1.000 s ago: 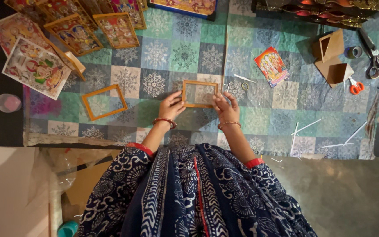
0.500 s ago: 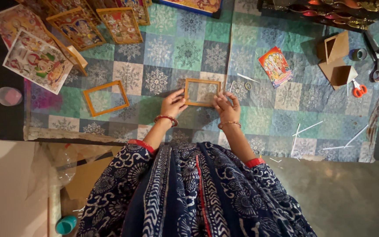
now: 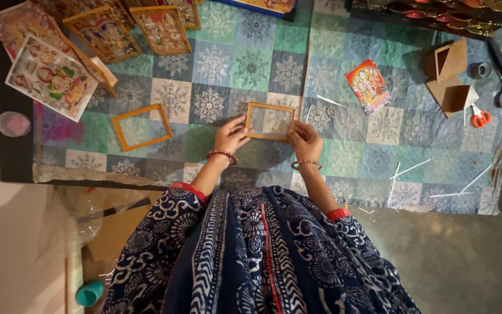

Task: The person assembles small wooden picture frames at a table. They pick up an empty frame, insert a printed picture and a white backing board into it, press the backing into place, and stack the finished frame with others. They repeat this cycle for several frames, occasionally picking cardboard pieces from a pile.

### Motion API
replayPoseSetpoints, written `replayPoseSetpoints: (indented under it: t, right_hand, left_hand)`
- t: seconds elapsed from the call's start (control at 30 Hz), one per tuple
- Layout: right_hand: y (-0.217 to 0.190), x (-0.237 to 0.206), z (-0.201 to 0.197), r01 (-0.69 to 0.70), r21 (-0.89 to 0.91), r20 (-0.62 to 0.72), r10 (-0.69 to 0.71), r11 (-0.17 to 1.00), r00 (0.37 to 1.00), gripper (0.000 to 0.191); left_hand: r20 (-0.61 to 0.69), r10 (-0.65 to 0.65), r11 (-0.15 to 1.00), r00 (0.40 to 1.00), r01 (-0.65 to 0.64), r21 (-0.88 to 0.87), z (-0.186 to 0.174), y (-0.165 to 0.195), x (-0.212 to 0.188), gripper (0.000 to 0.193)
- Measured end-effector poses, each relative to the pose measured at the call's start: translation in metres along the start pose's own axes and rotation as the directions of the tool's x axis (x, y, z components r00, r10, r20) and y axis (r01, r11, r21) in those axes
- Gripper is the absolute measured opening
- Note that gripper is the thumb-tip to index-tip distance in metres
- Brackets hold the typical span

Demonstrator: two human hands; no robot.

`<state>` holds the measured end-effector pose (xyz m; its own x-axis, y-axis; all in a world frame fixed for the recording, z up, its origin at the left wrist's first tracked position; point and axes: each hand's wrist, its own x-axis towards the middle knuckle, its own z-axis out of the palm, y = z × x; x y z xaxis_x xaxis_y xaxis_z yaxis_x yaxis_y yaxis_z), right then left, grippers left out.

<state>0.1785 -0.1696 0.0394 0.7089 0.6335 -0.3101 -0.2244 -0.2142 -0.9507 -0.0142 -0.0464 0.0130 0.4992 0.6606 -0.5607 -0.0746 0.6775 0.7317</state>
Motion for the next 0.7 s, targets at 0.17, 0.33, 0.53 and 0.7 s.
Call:
replayPoseSetpoints:
  t: [0.17, 0.33, 0.53, 0.7]
  right_hand:
    - [0.0009, -0.0013, -0.0025, 0.015, -0.129, -0.015, -0.017, 0.992, 1.0, 0.035]
    - [0.0019, -0.0021, -0.0044, -0.077, -0.018, -0.02, 0.076, 0.997, 0.997, 0.032]
    - [0.0016, 0.0008, -0.0069, -0.224, 0.207, -0.016, 0.233, 0.952, 0.972, 0.03]
    - [0.004, -0.0021, -0.0067, -0.198, 0.182, -0.044, 0.21, 0.963, 0.977, 0.028]
  left_hand:
    - [0.007, -0.018, 0.999, 1.0, 0.019, -0.05, -0.0007, 0.001, 0.0001, 0.047]
    - [0.005, -0.02, 0.998, 1.0, 0.02, -0.061, -0.0001, 0.0043, -0.0019, 0.046]
    - [0.021, -0.01, 0.996, 1.0, 0.012, -0.084, 0.0004, 0.0058, -0.0041, 0.045]
    - [0.05, -0.014, 0.994, 0.999, 0.019, -0.111, -0.0024, 0.0043, -0.0022, 0.044]
